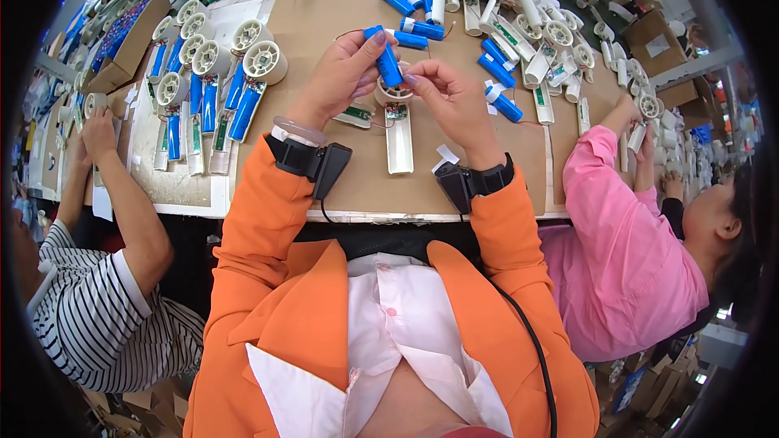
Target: The person picks up a battery and a fan housing, places the battery into the housing, and connects the wires to the circuit board. They then pick up a plastic cover and press it onto the housing to close the assembly.
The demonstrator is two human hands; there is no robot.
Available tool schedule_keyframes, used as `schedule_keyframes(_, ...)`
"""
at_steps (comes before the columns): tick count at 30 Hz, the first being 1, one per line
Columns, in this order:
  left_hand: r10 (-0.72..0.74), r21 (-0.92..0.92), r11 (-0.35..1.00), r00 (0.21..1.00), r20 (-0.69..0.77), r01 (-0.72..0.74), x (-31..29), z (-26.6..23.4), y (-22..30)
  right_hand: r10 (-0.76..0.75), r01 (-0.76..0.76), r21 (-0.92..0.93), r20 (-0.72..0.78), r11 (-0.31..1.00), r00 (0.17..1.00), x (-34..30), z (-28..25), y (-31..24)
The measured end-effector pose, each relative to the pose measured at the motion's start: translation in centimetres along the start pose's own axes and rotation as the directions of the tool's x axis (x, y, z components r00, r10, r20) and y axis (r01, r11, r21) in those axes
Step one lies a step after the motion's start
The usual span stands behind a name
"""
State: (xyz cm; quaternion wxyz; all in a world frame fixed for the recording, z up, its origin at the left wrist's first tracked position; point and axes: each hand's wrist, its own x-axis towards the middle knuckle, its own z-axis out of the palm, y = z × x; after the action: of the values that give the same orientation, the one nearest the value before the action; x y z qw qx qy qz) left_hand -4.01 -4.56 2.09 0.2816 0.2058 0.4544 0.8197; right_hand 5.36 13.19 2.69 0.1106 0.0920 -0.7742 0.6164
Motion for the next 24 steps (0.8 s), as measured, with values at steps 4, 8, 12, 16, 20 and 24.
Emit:
schedule_keyframes(4,0.001,0.005,1.0,1.0,-0.011,0.0,0.1,-0.04,-0.11,-0.056,0.051,-0.125,-0.029,0.991,0.998,-0.1,0.19,-0.52)
schedule_keyframes(8,-0.001,0.006,1.0,1.0,-0.014,0.001,0.03,0.05,-0.02,-0.101,0.09,-0.198,-0.049,0.976,0.994,-0.17,0.27,-0.86)
schedule_keyframes(12,-0.015,0.051,0.999,1.0,0.01,0.015,0.09,-0.19,-0.01,-0.116,0.103,-0.203,-0.053,0.974,0.992,-0.12,0.28,-0.76)
schedule_keyframes(16,-0.026,0.077,0.997,0.999,0.026,0.024,0.13,-0.26,-0.08,-0.143,0.128,-0.224,-0.051,0.966,0.988,-0.11,0.26,-0.6)
schedule_keyframes(20,-0.022,0.075,0.997,0.998,0.05,0.019,0.11,-0.21,-0.01,-0.125,0.107,-0.234,-0.061,0.966,0.99,-0.04,0.15,-0.18)
schedule_keyframes(24,-0.015,0.052,0.999,0.997,0.072,0.011,0.03,-0.17,0.11,-0.074,0.052,-0.204,-0.1,0.978,0.992,0.06,0.01,0.01)
